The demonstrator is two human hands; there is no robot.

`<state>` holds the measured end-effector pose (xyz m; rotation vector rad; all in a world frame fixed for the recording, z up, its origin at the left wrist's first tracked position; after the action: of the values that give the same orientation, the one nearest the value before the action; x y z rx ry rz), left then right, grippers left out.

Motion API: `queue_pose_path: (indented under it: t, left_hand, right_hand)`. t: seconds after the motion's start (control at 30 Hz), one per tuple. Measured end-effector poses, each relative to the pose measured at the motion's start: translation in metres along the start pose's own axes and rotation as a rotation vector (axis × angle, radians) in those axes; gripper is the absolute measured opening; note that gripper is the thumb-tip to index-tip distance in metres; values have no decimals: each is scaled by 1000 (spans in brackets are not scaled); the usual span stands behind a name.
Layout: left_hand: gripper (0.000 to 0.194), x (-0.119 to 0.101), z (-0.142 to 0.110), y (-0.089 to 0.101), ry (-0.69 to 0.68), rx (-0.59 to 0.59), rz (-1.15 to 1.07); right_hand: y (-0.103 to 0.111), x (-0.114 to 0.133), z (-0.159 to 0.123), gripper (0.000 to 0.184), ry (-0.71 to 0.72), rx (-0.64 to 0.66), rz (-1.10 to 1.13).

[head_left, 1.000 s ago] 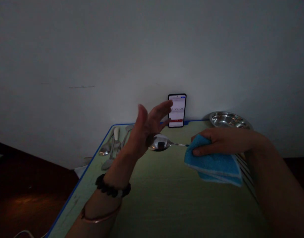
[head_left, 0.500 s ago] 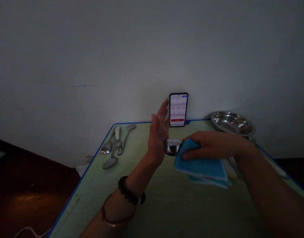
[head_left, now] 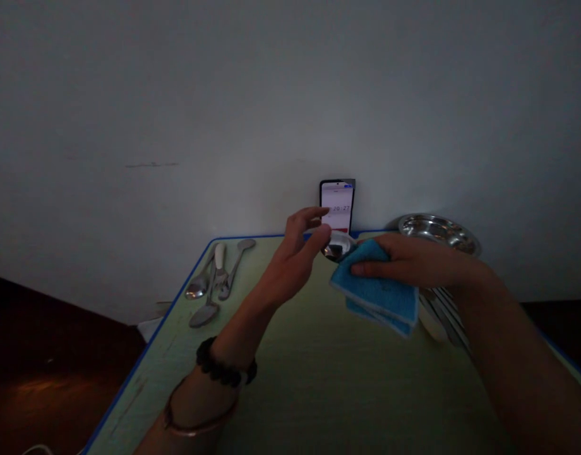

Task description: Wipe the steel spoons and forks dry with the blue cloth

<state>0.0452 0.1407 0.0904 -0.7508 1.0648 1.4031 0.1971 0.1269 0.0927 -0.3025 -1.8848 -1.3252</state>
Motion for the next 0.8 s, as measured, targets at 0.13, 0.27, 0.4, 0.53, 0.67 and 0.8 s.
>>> queue_pose_path:
  t: [0.13, 0.27, 0.4, 0.53, 0.67, 0.8]
  left_hand:
    - [20, -1, 1, -1, 5, 141, 105]
    - [22, -4, 3, 4, -1, 267, 94]
    - [22, -8, 7, 28, -12, 241, 102]
    - [20, 2, 0, 30, 123, 425, 188]
    - [23, 4, -7, 15, 171, 558, 200]
    - [24, 1, -3, 20, 147, 510, 265]
  right_hand:
    - [-2, -1, 2, 41, -10, -10, -11]
    - [-9, -2, 6, 43, 19, 42, -50]
    - [-7, -9, 2, 44, 3, 107, -85]
    - [0, -5, 3, 44, 27, 7, -141]
    - [-18, 10, 9, 40, 110, 64, -73]
    - [-21, 10, 12, 39, 95, 42, -51]
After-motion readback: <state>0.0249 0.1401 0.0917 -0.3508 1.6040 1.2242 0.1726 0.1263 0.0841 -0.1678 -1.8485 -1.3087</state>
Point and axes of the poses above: each hand's wrist, its own z-axis towards the middle knuckle, its own y-axis out of the back of the hand, x = y × z, the point moved 6 cm from there along z, towards the middle knuckle, and after that the axes turned 8 degrees about -x, right-handed, at the moved point
